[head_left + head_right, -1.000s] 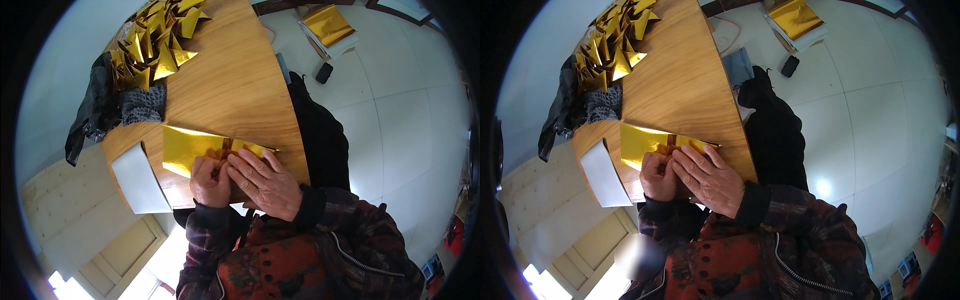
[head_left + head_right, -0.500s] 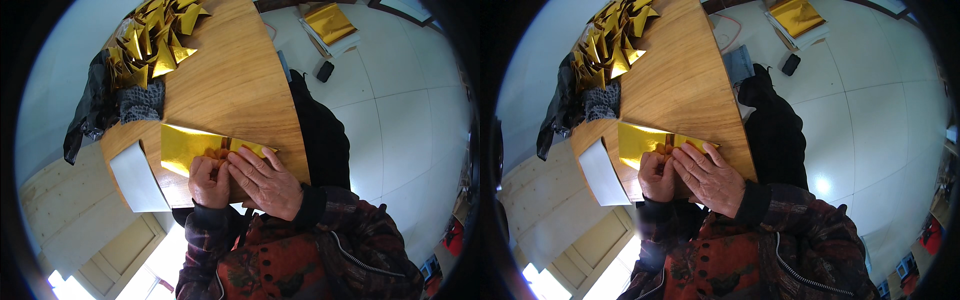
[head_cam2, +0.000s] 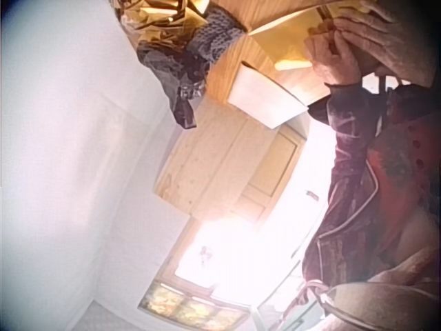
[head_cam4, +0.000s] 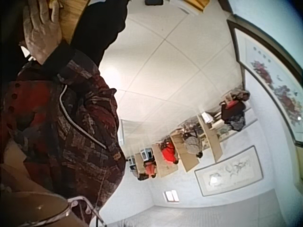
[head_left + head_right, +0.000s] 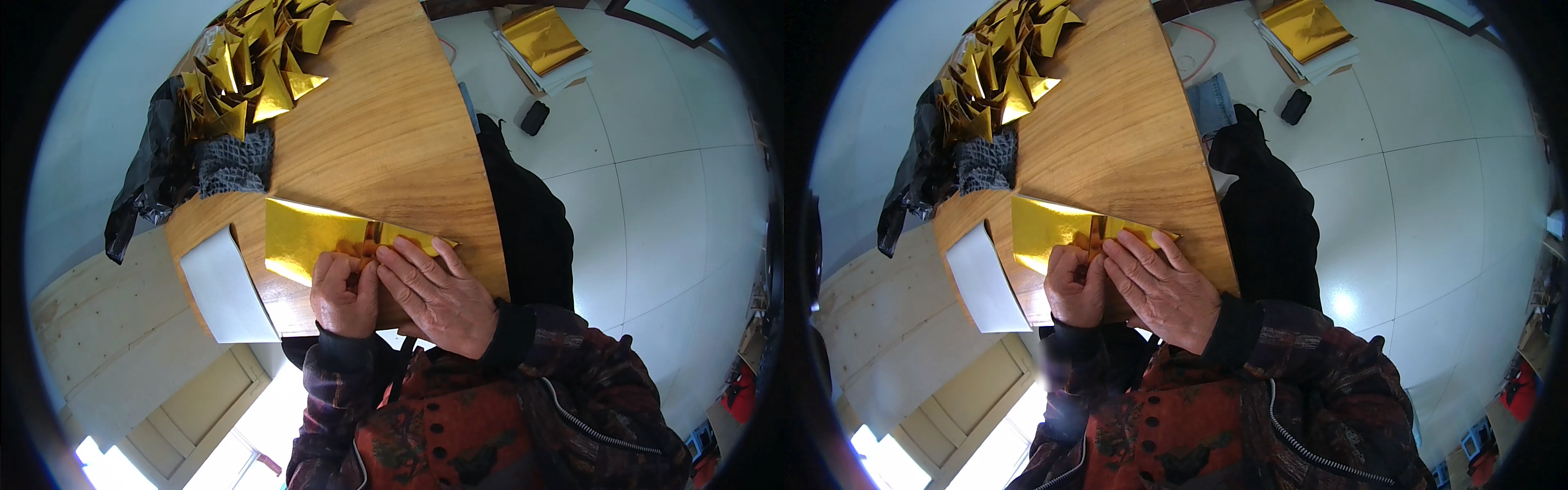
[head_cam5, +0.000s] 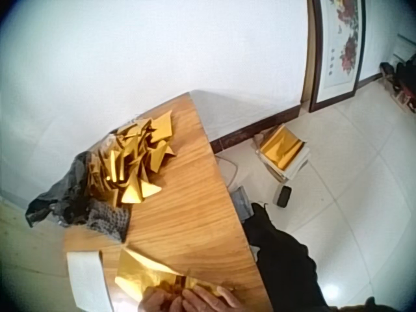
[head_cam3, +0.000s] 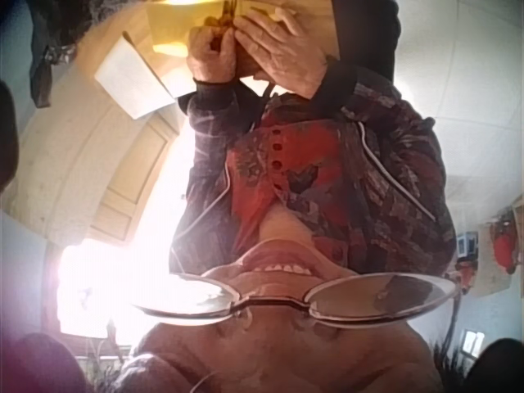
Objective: The person folds a sheet of gold paper on a wooden table. They fold the paper in half, then fold the corners inward to form a triangular shape, and continue folding the sides to create a compact packet.
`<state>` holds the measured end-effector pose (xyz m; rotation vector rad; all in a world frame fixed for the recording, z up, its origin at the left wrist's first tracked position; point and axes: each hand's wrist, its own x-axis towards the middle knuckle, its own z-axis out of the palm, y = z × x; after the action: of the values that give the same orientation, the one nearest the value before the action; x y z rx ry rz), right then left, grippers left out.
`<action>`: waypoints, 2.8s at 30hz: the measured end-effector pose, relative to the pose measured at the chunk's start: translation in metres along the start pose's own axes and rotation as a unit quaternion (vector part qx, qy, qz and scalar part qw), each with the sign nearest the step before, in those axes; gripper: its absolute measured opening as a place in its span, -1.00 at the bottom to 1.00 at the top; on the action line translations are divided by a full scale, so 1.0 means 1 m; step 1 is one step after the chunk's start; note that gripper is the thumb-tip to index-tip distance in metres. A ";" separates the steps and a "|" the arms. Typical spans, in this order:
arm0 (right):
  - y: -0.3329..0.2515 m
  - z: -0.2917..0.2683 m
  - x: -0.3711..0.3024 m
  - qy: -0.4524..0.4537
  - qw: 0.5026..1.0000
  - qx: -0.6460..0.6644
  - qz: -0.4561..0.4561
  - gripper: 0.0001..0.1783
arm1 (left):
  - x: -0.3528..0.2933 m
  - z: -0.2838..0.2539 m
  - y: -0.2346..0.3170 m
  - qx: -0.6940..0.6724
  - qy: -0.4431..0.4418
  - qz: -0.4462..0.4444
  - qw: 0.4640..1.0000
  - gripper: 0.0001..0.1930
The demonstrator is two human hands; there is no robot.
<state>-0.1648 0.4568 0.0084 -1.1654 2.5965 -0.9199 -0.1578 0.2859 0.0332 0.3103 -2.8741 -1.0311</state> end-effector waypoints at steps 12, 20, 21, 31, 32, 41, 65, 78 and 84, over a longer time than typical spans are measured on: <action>0.000 -0.008 0.002 -0.019 1.000 0.005 0.003 -0.04 | 0.000 0.000 0.000 0.003 0.002 -0.012 1.000 -0.87; 0.000 -0.007 0.002 -0.015 1.000 -0.004 -0.001 -0.05 | 0.000 0.000 -0.002 0.020 0.007 -0.011 1.000 -0.85; 0.000 -0.006 0.002 -0.013 1.000 -0.012 0.000 -0.05 | 0.000 -0.001 -0.002 0.024 0.004 -0.012 1.000 -0.85; -0.002 -0.005 0.001 -0.009 0.999 -0.037 0.003 -0.02 | -0.003 -0.003 -0.004 -0.033 0.010 -0.013 0.999 -0.82; -0.003 -0.004 0.001 -0.012 0.999 -0.042 0.004 -0.02 | -0.004 -0.003 -0.007 -0.039 0.009 0.002 0.999 -0.81; -0.005 0.001 0.002 -0.023 0.996 -0.089 -0.012 -0.07 | -0.038 -0.011 -0.033 0.012 0.047 0.179 0.983 -0.70; 0.029 -0.036 -0.041 0.020 0.976 -0.205 0.066 -0.26 | -0.069 -0.009 -0.072 0.152 -0.010 0.230 0.961 -0.16; 0.040 -0.041 -0.058 0.110 0.948 -0.248 0.167 -0.35 | -0.067 -0.004 -0.074 0.161 0.014 0.236 0.958 -0.23; -0.015 -0.033 -0.065 0.193 0.979 -0.035 0.057 -0.65 | -0.069 -0.004 -0.074 0.156 0.003 0.229 0.961 -0.23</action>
<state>-0.1234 0.5113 0.0368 -0.9161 2.9843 -1.1363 -0.0773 0.2426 -0.0107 -0.3271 -2.8836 -0.4973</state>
